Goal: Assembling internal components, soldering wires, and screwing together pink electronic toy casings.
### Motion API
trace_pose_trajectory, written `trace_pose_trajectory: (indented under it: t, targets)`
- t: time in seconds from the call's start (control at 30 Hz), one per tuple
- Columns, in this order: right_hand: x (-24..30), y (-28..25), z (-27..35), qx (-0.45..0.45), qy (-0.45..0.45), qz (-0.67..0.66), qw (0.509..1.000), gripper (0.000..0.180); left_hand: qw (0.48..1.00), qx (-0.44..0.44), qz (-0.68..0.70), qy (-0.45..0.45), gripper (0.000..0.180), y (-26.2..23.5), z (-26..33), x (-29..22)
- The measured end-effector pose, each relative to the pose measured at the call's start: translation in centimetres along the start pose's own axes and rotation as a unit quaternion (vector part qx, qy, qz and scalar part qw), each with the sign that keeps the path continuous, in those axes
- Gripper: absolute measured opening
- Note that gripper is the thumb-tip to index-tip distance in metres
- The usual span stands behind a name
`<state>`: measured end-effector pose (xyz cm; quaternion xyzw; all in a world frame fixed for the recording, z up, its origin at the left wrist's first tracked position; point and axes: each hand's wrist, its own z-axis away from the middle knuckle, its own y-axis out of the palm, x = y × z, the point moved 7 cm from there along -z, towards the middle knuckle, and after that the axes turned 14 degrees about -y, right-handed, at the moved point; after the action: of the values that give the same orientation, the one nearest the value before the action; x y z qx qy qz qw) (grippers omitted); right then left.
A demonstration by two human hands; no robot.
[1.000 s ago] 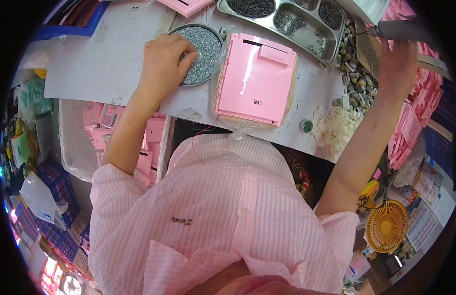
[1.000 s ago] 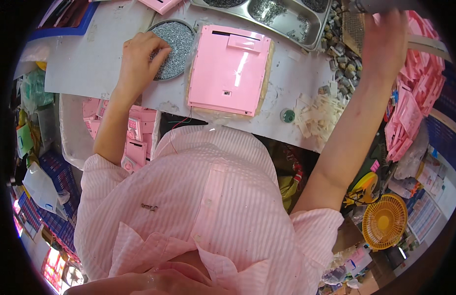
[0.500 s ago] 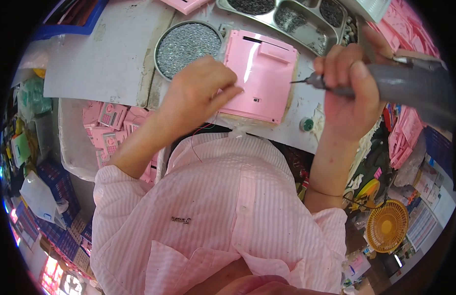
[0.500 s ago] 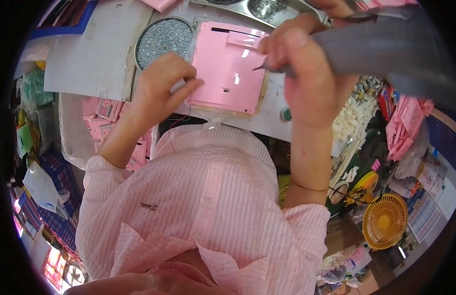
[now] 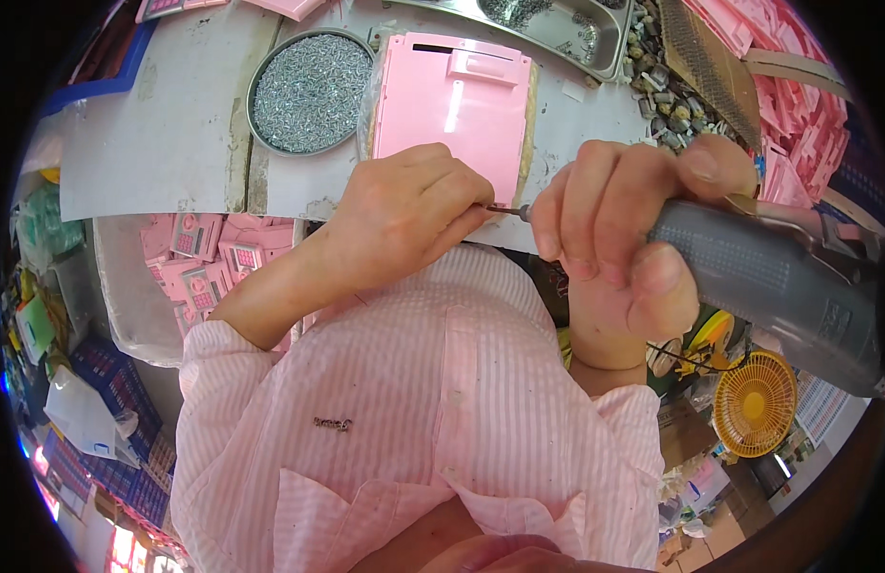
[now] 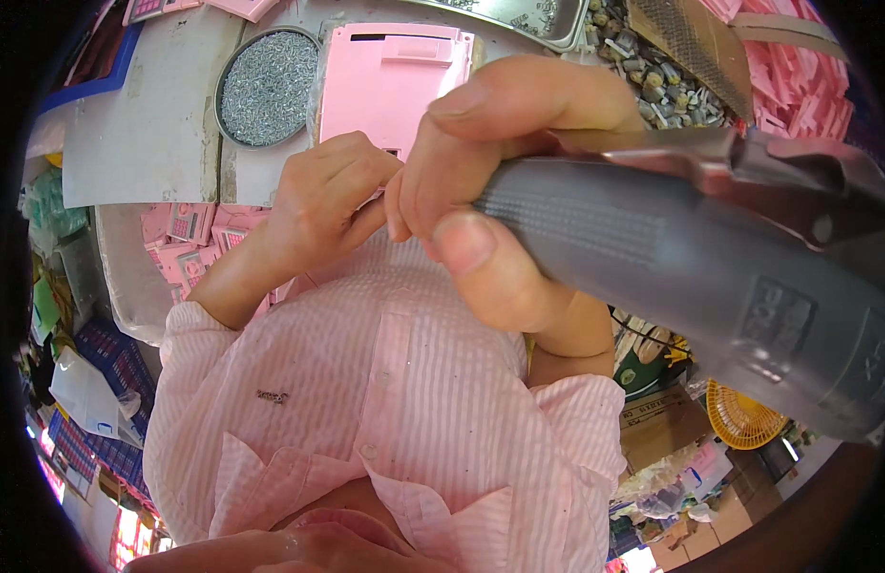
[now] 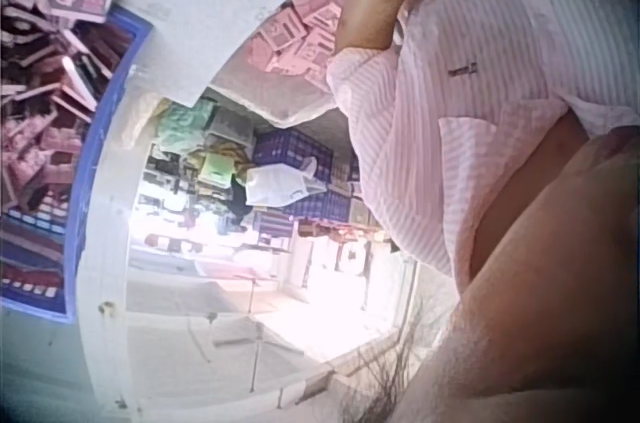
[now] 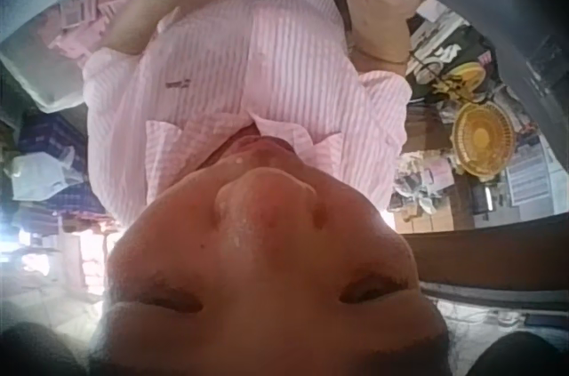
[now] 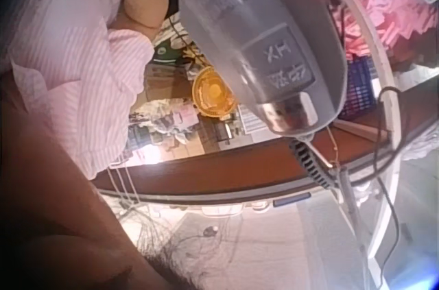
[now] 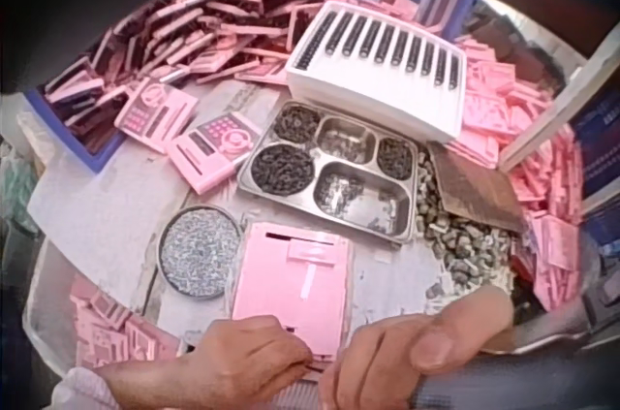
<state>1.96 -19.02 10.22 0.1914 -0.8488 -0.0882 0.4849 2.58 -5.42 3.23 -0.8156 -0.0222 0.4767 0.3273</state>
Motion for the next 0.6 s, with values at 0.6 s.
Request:
trace_pose_trajectory:
  t: [0.6]
  targets:
    - [-1.7,-1.3,1.0,-0.015,-0.024,0.04,0.999,0.051,0.999,0.04,-0.035,-0.005,0.018,-0.3,-0.6,0.2]
